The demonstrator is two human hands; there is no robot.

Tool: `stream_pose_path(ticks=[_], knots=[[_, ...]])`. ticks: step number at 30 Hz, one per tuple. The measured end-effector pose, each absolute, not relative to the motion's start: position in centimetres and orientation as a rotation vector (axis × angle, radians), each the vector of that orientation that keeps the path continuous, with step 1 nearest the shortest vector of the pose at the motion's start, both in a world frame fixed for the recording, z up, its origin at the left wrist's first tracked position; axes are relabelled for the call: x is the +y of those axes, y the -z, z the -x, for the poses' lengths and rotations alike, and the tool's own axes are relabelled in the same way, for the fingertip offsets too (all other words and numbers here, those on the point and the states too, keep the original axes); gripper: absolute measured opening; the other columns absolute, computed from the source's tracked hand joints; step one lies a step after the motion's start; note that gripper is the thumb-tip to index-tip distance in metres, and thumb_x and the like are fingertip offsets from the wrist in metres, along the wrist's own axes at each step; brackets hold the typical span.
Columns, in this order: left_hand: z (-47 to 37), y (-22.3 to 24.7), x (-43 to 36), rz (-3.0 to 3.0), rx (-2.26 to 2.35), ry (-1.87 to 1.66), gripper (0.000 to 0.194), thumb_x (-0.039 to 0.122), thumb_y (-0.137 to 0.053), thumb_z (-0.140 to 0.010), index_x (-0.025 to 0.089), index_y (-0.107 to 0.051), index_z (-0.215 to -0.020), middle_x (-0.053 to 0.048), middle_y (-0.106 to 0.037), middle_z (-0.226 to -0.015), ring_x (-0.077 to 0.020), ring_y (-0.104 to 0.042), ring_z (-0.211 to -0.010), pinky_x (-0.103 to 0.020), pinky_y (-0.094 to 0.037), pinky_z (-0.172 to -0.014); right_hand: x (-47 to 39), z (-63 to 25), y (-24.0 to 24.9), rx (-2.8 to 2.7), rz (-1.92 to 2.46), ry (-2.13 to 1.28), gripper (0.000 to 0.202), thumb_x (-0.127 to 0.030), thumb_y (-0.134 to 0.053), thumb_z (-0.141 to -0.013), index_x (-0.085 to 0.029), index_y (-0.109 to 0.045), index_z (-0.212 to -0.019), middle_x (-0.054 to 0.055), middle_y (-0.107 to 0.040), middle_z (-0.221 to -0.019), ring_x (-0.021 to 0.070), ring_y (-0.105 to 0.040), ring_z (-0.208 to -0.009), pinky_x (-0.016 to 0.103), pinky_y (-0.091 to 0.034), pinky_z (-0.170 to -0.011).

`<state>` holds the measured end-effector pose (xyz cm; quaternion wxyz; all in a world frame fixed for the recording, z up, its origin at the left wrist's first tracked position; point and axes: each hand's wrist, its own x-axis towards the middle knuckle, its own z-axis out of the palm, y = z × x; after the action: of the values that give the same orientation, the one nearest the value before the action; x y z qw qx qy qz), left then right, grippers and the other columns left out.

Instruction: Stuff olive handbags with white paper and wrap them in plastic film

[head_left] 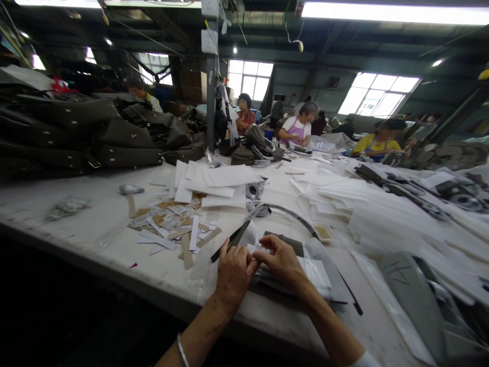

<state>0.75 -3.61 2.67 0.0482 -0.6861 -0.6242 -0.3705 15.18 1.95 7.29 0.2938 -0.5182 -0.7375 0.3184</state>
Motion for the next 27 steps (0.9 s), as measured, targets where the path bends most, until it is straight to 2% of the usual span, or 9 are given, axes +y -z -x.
stream_pose_path(ticks=[4,6,9,13,18,21,24,27], knots=[[-0.9,-2.5,-3.7,2.067,-1.843,1.123,0.022,0.031,-0.056,-0.094,0.02,-0.05,-0.076,0.003,-0.056,-0.067,-0.0175,-0.06,-0.068,-0.056,-0.041,-0.105,2.1,-15.0,-7.3,-2.032,1.441,-0.843,0.02,-0.037,-0.072,-0.072,-0.02,-0.072,-0.082,0.0,-0.068,-0.072,0.0183,-0.061,-0.068,0.029,-0.045,-0.066],[-1.0,-2.4,-3.8,2.066,-1.821,1.159,0.022,0.031,-0.055,-0.095,0.02,-0.049,-0.076,0.004,-0.055,-0.067,-0.0169,-0.06,-0.067,-0.056,-0.041,-0.106,2.3,-15.2,-6.8,-1.981,1.41,-0.896,0.028,-0.036,-0.073,-0.071,-0.02,-0.071,-0.094,0.0,-0.069,-0.077,0.0165,-0.06,-0.066,0.028,-0.045,-0.065],[-1.0,-2.4,-3.8,2.086,-1.82,1.203,0.02,0.029,-0.057,-0.093,0.021,-0.049,-0.077,0.004,-0.055,-0.068,-0.0169,-0.061,-0.069,-0.057,-0.039,-0.108,2.4,-15.6,-6.1,-1.866,1.305,-1.047,0.056,-0.032,-0.071,-0.071,-0.019,-0.059,-0.124,0.001,-0.071,-0.087,0.0127,-0.056,-0.059,0.026,-0.045,-0.059],[-0.9,-2.5,-3.9,2.118,-1.838,1.229,0.019,0.03,-0.061,-0.091,0.021,-0.05,-0.079,0.004,-0.056,-0.069,-0.0174,-0.061,-0.071,-0.057,-0.039,-0.108,1.9,-16.0,-6.1,-1.826,1.193,-1.169,0.056,-0.032,-0.067,-0.074,-0.017,-0.055,-0.127,0.001,-0.071,-0.082,0.012,-0.054,-0.056,0.025,-0.042,-0.054],[-0.8,-2.6,-3.9,2.122,-1.844,1.258,0.022,0.032,-0.06,-0.092,0.021,-0.049,-0.077,0.004,-0.055,-0.068,-0.0173,-0.061,-0.071,-0.057,-0.041,-0.107,1.5,-16.1,-7.5,-1.886,1.123,-1.087,0.051,-0.033,-0.064,-0.078,-0.018,-0.056,-0.126,0.005,-0.073,-0.087,0.0183,-0.064,-0.076,0.031,-0.048,-0.071],[-0.9,-2.6,-3.9,2.105,-1.823,1.273,0.023,0.033,-0.055,-0.095,0.021,-0.049,-0.075,0.003,-0.055,-0.068,-0.0169,-0.06,-0.07,-0.056,-0.041,-0.106,1.7,-16.2,-8.4,-2.038,1.256,-0.943,0.055,-0.035,-0.068,-0.075,-0.021,-0.057,-0.127,0.003,-0.073,-0.088,0.0191,-0.064,-0.076,0.034,-0.047,-0.076],[-0.9,-2.5,-3.8,2.081,-1.801,1.288,0.025,0.033,-0.05,-0.096,0.021,-0.049,-0.075,0.003,-0.055,-0.067,-0.0166,-0.06,-0.069,-0.055,-0.043,-0.105,1.9,-16.1,-9.0,-2.188,1.413,-0.688,0.058,-0.037,-0.073,-0.071,-0.023,-0.06,-0.125,-0.001,-0.07,-0.081,0.0198,-0.063,-0.075,0.036,-0.046,-0.079],[-0.9,-2.3,-3.7,2.059,-1.776,1.301,0.024,0.031,-0.051,-0.096,0.021,-0.049,-0.074,0.002,-0.055,-0.067,-0.0171,-0.061,-0.068,-0.054,-0.043,-0.105,1.7,-15.6,-9.3,-2.228,1.422,-0.696,0.058,-0.035,-0.073,-0.072,-0.024,-0.059,-0.126,-0.002,-0.069,-0.078,0.0195,-0.063,-0.075,0.035,-0.046,-0.078]])
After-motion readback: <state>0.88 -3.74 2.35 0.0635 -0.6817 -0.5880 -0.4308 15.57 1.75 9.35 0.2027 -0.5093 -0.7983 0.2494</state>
